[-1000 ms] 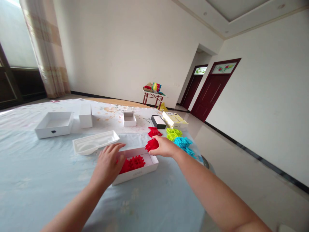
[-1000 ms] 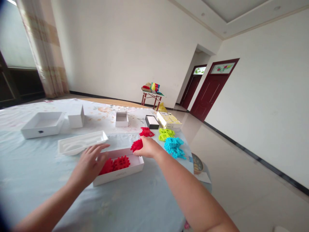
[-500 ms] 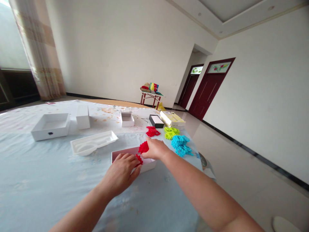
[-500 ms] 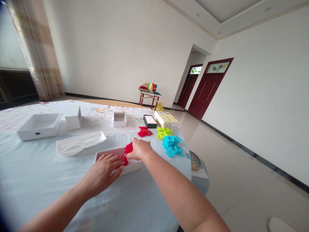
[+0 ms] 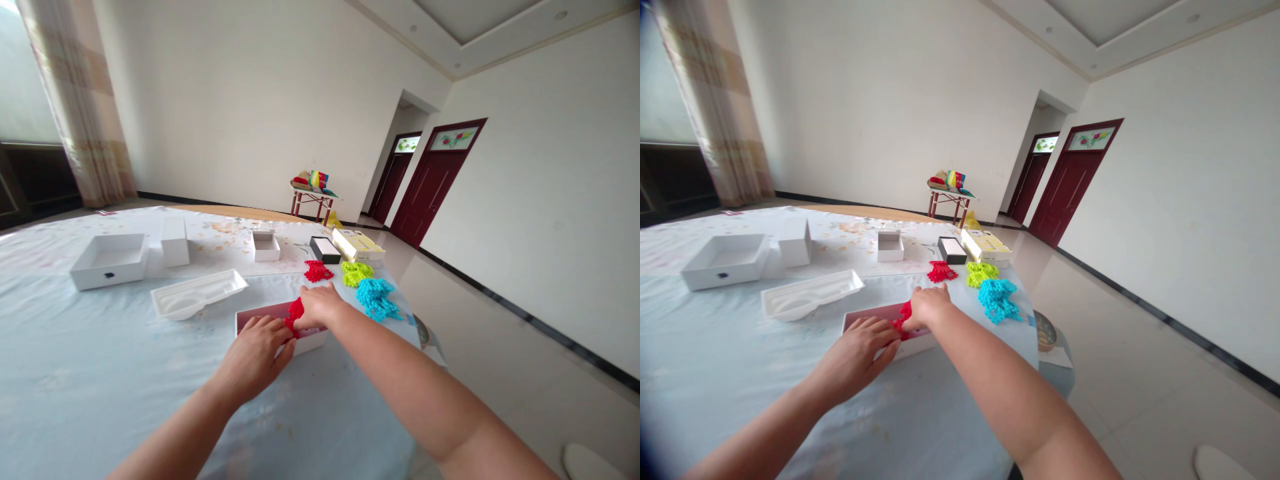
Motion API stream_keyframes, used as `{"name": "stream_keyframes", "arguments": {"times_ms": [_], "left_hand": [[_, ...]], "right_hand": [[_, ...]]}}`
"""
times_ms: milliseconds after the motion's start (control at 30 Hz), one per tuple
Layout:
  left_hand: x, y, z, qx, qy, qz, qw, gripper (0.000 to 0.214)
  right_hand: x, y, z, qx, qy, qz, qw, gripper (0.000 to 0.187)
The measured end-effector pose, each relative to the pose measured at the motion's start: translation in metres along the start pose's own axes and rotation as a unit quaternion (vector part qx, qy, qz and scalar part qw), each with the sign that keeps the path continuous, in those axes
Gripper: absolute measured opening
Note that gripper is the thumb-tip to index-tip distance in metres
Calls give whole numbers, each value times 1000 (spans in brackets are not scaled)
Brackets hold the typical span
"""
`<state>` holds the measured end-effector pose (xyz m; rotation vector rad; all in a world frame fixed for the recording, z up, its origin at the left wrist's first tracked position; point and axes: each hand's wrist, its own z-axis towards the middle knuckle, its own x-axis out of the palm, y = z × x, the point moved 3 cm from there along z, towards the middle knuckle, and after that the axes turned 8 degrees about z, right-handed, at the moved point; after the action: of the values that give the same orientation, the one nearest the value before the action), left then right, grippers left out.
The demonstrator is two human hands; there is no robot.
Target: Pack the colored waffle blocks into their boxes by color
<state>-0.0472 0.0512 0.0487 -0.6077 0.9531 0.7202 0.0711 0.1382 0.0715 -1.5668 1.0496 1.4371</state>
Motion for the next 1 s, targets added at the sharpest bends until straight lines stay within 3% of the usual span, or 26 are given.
{"name": "stream_keyframes", "arguments": {"times_ms": [233, 500, 700, 1000], "left_hand": [[1, 0, 1, -1, -1, 12, 1000, 31], [2, -1, 3, -4, 33, 23, 999, 30], [4, 0, 3, -11, 44, 32, 998, 31], [11, -7, 7, -31, 79, 111, 990, 35]], "right_hand": [[-3, -1, -1, -11, 4, 5, 1000, 66], [-11, -4, -15, -37, 4, -23, 999, 38], [-4, -11, -26, -96, -35, -38, 994, 40], [7, -12, -29, -101, -113, -16, 988, 39]]}}
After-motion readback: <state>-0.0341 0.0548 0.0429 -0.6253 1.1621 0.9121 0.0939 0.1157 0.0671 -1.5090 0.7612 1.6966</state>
